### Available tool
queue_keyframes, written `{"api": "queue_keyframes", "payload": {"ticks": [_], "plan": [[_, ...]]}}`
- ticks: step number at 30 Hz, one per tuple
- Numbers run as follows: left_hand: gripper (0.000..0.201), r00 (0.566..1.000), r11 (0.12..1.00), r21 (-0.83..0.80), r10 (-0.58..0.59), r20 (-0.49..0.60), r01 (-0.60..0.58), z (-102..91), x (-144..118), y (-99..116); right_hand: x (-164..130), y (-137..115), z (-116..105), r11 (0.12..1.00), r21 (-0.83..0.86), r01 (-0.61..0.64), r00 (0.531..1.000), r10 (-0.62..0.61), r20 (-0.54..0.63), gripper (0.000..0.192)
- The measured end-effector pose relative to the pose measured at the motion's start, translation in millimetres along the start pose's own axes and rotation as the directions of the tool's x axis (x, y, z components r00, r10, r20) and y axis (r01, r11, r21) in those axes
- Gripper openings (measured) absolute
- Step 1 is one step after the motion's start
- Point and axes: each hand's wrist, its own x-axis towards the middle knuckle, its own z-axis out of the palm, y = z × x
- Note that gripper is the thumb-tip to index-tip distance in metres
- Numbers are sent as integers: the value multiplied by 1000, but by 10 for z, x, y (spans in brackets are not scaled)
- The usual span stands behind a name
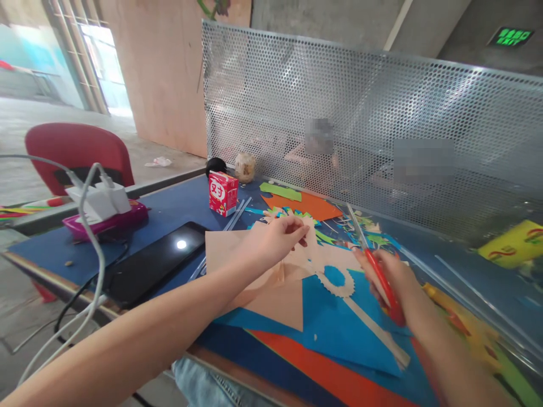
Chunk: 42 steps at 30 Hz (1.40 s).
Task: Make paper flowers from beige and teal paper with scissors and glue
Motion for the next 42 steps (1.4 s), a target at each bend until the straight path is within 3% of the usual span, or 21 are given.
{"api": "queue_keyframes", "payload": {"ticks": [3, 5, 7, 10, 13, 16, 18, 20, 23, 26, 29, 33, 42], "plan": [[12, 996, 992, 103, 82, -44, -77, -39, 102, -130, 101, 48, -100, 983, -177, -47, 990, 22, -141, 39], [7, 992, 985, 144, 103, -72, -92, -69, 157, -208, 95, 22, -137, 951, -305, -56, 989, 11, -147, 37], [5, 986, 975, 196, 123, -111, -100, -107, 194, -253, 31, -38, -137, 929, -368, -37, 998, 13, -68, 33], [8, 974, 956, 278, 145, -176, -93, -180, 237, -275, -145, -142, -79, 952, -292, 88, 989, -48, 139, 32], [11, 959, 941, 334, 140, -246, -52, -271, 296, -303, -344, -212, -6, 940, -136, 312, 909, -254, 330, 32], [14, 952, 928, 372, 119, -282, -6, -354, 368, -369, -455, -238, 11, 892, -50, 449, 820, -390, 418, 34], [16, 957, 919, 394, 109, -269, 6, -387, 405, -412, -448, -251, -14, 869, -58, 491, 810, -431, 398, 23], [16, 965, 907, 421, 108, -239, 2, -396, 424, -436, -382, -281, -39, 835, -114, 538, 824, -493, 281, 9], [16, 973, 881, 472, 118, -199, -11, -382, 425, -436, -230, -376, 7, 798, -216, 562, 827, -551, 114, 19], [18, 979, 855, 519, 113, -168, -9, -364, 409, -433, -101, -510, 176, 823, -244, 514, 856, -469, 219, 5], [20, 985, 835, 550, 106, -139, -12, -355, 392, -457, -34, -609, 385, 817, -229, 530, 838, -463, 288, 20], [21, 989, 816, 578, 99, -112, -16, -335, 383, -490, 16, -645, 564, 834, -239, 497, 851, -413, 325, 21], [22, 996, 791, 612, 60, -62, -9, -299, 379, -486, -78, -864, 529, 826, -391, 406, 897, -277, 345, 26]]}}
